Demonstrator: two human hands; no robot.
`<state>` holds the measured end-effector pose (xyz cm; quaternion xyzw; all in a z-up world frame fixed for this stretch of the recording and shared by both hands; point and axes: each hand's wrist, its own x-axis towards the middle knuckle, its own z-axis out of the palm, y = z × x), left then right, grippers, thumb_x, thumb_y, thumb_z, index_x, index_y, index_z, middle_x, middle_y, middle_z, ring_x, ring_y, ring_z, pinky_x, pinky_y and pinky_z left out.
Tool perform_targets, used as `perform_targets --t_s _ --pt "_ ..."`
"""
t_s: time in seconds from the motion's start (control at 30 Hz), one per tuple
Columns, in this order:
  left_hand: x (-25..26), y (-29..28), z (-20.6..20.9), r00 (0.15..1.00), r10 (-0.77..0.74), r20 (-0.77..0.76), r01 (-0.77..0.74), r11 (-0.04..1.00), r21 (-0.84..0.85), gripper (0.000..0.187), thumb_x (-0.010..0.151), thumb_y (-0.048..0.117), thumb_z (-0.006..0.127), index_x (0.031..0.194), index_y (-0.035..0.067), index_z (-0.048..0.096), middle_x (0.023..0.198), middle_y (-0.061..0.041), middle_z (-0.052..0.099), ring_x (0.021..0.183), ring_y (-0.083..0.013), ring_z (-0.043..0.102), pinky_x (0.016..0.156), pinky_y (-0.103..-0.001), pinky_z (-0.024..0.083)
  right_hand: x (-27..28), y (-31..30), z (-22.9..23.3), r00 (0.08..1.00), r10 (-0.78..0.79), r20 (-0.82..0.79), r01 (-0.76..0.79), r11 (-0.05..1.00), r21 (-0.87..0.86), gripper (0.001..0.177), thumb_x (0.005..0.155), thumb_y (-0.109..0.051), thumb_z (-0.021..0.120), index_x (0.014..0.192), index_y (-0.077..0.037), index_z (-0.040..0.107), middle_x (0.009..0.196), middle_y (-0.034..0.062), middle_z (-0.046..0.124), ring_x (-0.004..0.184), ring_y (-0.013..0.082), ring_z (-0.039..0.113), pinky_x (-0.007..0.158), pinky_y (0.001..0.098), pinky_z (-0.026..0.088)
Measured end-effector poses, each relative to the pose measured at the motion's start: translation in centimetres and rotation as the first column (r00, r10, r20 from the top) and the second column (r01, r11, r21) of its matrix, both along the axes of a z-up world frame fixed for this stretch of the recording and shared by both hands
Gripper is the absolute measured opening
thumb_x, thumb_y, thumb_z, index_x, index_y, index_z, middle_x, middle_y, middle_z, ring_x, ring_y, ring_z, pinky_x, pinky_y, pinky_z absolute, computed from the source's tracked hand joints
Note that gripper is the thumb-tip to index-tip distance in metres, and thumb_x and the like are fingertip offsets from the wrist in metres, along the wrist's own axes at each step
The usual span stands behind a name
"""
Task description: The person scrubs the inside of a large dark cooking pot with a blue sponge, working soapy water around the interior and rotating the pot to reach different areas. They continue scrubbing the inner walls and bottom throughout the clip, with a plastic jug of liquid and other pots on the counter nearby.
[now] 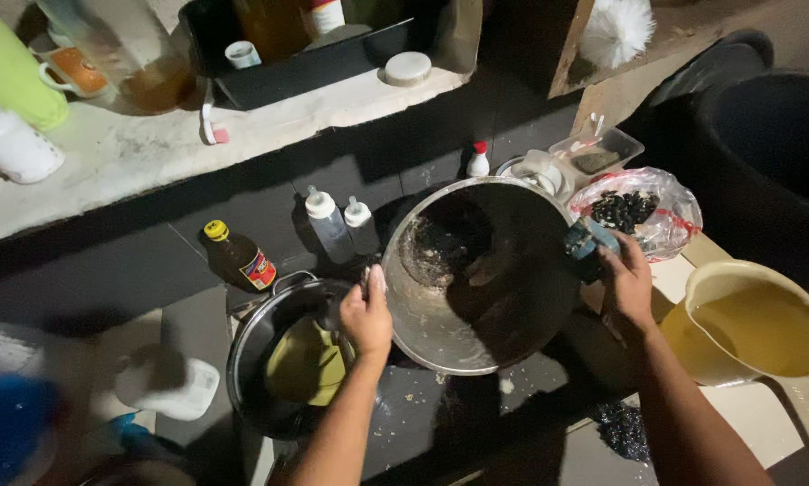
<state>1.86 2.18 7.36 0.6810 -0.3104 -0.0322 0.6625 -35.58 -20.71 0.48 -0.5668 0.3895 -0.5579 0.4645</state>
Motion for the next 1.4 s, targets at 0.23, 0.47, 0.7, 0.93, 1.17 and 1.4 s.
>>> perform_targets --t_s 0.23,0.47,0.7,0.93,1.17,1.4 --pt "-0.2 0.5 -0.7 0.991 -0.040 -0.129 0.050 0.996 0.072 0.052 0.098 0.046 0.064 0.076 -0.001 0.069 0.064 -0.009 0.063 0.061 -0.0161 0.054 0.060 -0.036 0.047 1.4 1.6 3.4 0.982 0.014 -0.186 -0.049 0.982 -0.181 0.037 0.102 -0.006 0.059 0.139 -0.001 0.056 0.129 0.0060 0.066 0.118 0.0144 0.059 0.103 0.0269 0.044" --pt "-2.4 3.2 3.8 0.999 0.046 -0.004 -0.041 0.923 0.383 0.049 0.098 0.039 0.060 0.133 0.006 0.052 0.088 -0.011 0.070 0.075 -0.0290 0.067 0.070 -0.045 0.054 3.7 4.3 3.5 0.642 -0.296 -0.707 0.194 0.955 -0.224 0.037 0.100 -0.020 0.068 0.135 -0.011 0.063 0.117 0.0180 0.071 0.109 0.0340 0.067 0.099 0.0443 0.047" --pt "-3.1 4.0 5.3 0.918 0.005 0.397 -0.160 0.920 0.358 0.069 0.088 0.026 0.071 0.146 0.007 0.037 0.105 -0.026 0.067 0.087 -0.0377 0.071 0.074 -0.046 0.056 3.6 5.7 1.6 0.666 -0.447 -0.597 0.109 0.851 -0.514 0.039 0.096 -0.018 0.069 0.134 -0.011 0.065 0.121 0.0162 0.069 0.118 0.0339 0.061 0.110 0.0495 0.033" --pt "-1.7 3.8 0.3 1.000 0.012 -0.010 -0.012 1.000 -0.029 0.046 0.094 0.016 0.071 0.134 0.004 0.051 0.112 -0.019 0.069 0.096 -0.0268 0.075 0.082 -0.037 0.062 3.1 7.0 3.1 0.861 -0.347 -0.371 0.159 0.877 -0.453 0.032 0.100 -0.009 0.064 0.132 -0.005 0.063 0.117 0.0171 0.064 0.111 0.0335 0.061 0.103 0.0409 0.047" --pt "-2.2 4.5 -4.5 0.970 0.242 0.034 -0.239 0.969 -0.062 0.032 0.094 0.008 0.070 0.124 0.003 0.062 0.109 -0.012 0.072 0.094 -0.0205 0.072 0.086 -0.034 0.057 4.6 5.4 7.3 0.916 -0.271 -0.295 0.083 0.848 -0.523 0.032 0.099 -0.006 0.062 0.130 -0.001 0.062 0.116 0.0189 0.062 0.108 0.0340 0.061 0.100 0.0385 0.048" --pt "-1.9 4.5 -5.4 0.990 0.127 -0.061 -0.135 0.980 -0.143 0.035 0.094 0.009 0.064 0.128 0.001 0.059 0.108 -0.016 0.068 0.090 -0.0243 0.066 0.083 -0.036 0.055 4.7 5.2 7.7 0.874 -0.300 -0.383 0.042 0.830 -0.556 0.032 0.097 -0.005 0.063 0.129 -0.001 0.063 0.115 0.0194 0.061 0.109 0.0376 0.059 0.101 0.0415 0.047"
